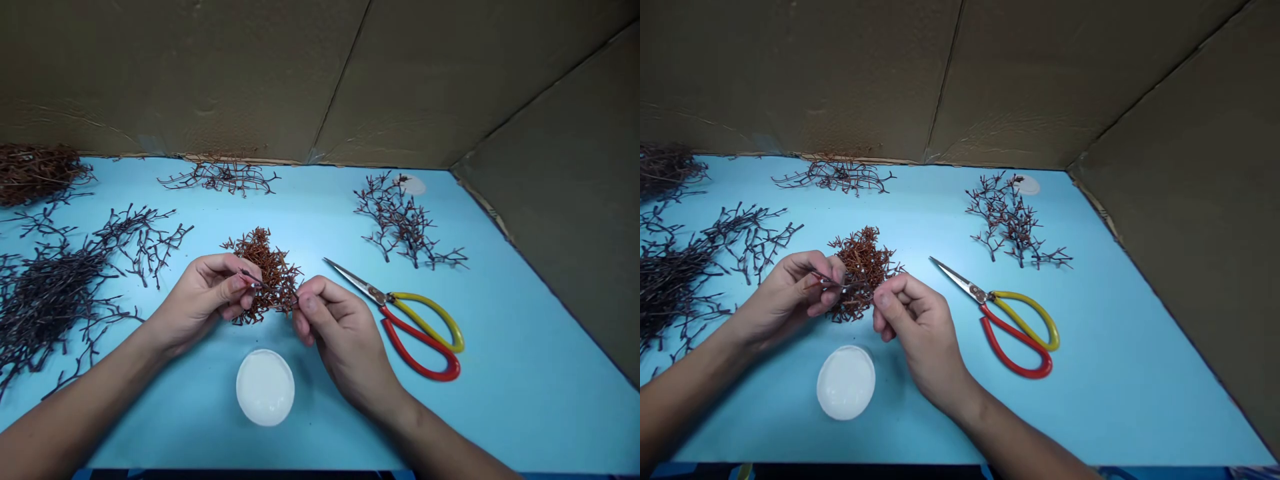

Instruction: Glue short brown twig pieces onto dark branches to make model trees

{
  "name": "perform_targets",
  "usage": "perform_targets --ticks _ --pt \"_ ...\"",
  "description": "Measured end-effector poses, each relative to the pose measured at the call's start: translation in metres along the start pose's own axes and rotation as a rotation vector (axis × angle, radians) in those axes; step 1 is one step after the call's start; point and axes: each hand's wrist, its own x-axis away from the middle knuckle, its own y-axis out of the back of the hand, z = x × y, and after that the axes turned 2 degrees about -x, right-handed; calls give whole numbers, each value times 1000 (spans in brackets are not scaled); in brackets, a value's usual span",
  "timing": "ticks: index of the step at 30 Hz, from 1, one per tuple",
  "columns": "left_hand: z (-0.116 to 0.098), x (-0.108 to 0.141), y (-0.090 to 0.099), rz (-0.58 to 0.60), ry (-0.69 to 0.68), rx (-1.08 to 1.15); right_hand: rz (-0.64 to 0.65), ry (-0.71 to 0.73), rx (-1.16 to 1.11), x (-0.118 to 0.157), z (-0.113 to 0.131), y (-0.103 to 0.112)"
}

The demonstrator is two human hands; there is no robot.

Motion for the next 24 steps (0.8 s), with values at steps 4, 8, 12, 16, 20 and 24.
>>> perform_targets --ticks 4,8,12,16,20,24 --pt "2 0 0 10 13 56 -6 12 8 0 0 0" --pt "3 0 0 -15 27 67 -1 17 12 0 0 0" --pt "3 1 1 -9 37 65 -3 21 26 0 1 -1" --pt "4 1 1 9 33 77 -8 18 37 0 1 -1" --pt "4 1 1 19 22 70 0 14 40 0 0 -1" --pt "4 1 1 38 19 49 4 22 44 0 0 -1"
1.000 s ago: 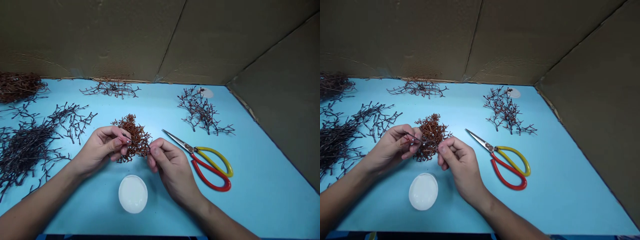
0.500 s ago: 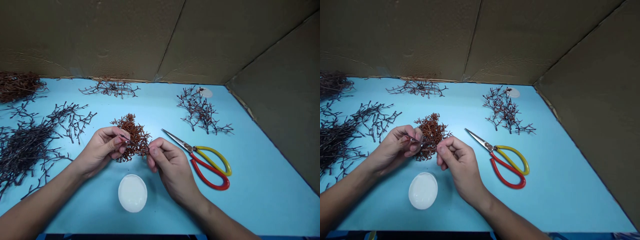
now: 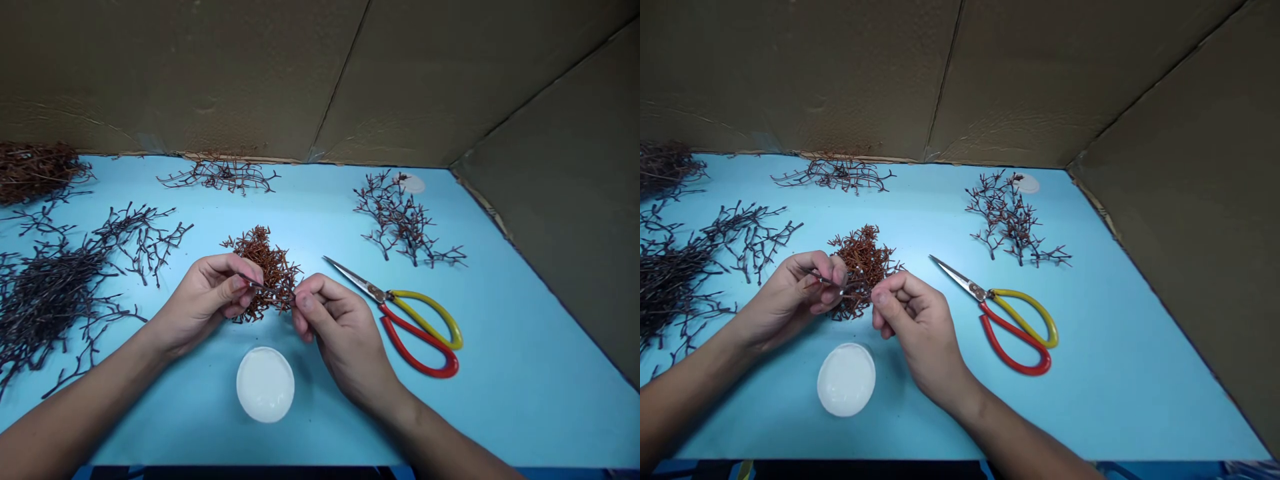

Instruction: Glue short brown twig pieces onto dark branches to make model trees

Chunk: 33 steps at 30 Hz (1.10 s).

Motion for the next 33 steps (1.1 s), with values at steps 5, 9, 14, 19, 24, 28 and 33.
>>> perform_targets --ticks 5,9,14,19,24,28,33 --pt "-2 0 -1 -29 -14 -76 5 19 61 0 2 2" --pt "-3 0 2 -20 -45 -127 -9 55 117 0 2 3" --pt "-1 0 7 -13 -78 -170 -7 77 208 0 6 2" --pt "-3 1 9 -5 -153 -227 2 102 262 0 7 2" --pt "-4 2 9 8 -196 -212 21 113 297 0 5 1" --pt "-4 3 7 37 -186 -147 43 102 298 0 5 0" --pt "-4 4 5 51 -181 -129 78 90 284 1 4 0"
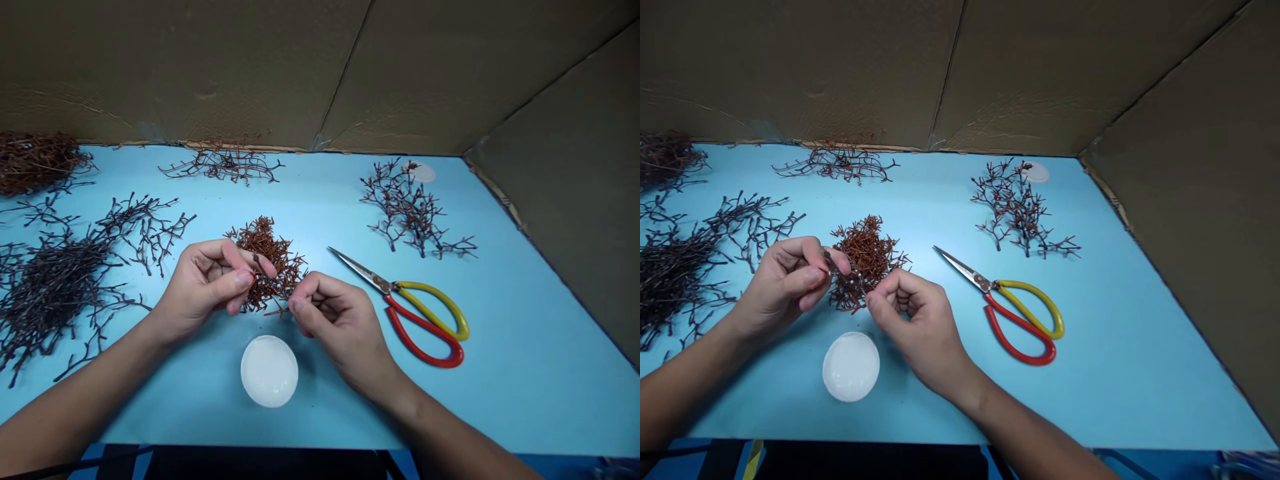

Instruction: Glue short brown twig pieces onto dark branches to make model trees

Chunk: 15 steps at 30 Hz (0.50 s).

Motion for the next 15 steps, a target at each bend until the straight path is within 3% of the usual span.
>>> perform_targets --ticks 15 --pt "2 0 1 -39 34 -5 8 -17 -16 0 0 0"
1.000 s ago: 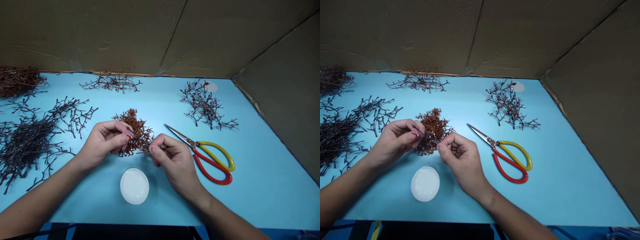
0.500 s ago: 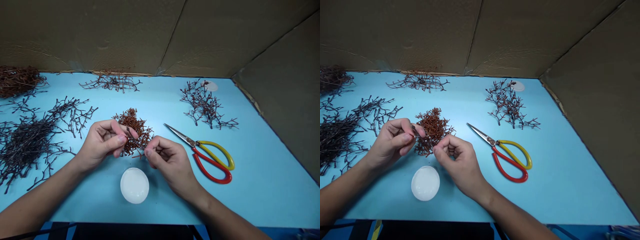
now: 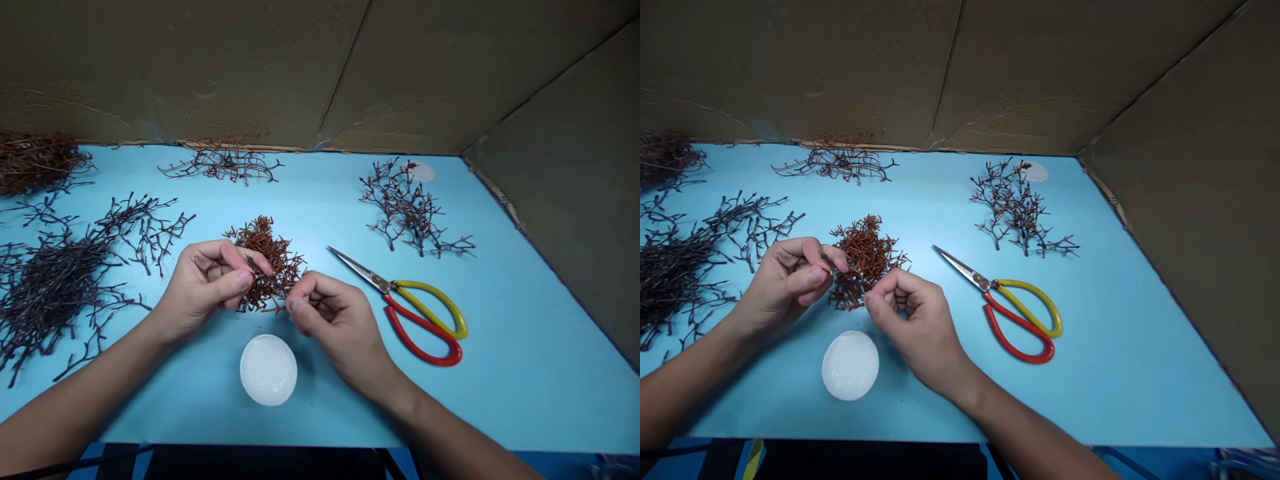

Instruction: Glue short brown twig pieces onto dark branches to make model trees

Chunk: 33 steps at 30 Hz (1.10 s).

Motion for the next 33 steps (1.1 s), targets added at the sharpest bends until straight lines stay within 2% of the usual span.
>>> perform_targets --ticks 12,25,33 --pt "1 2 -2 -59 -5 -44 12 -20 14 1 0 0" --pt "0 1 -5 -43 11 -48 34 -36 11 2 1 -2" --pt "-2 2 -9 -87 -10 -92 29 -30 21 2 2 -1"
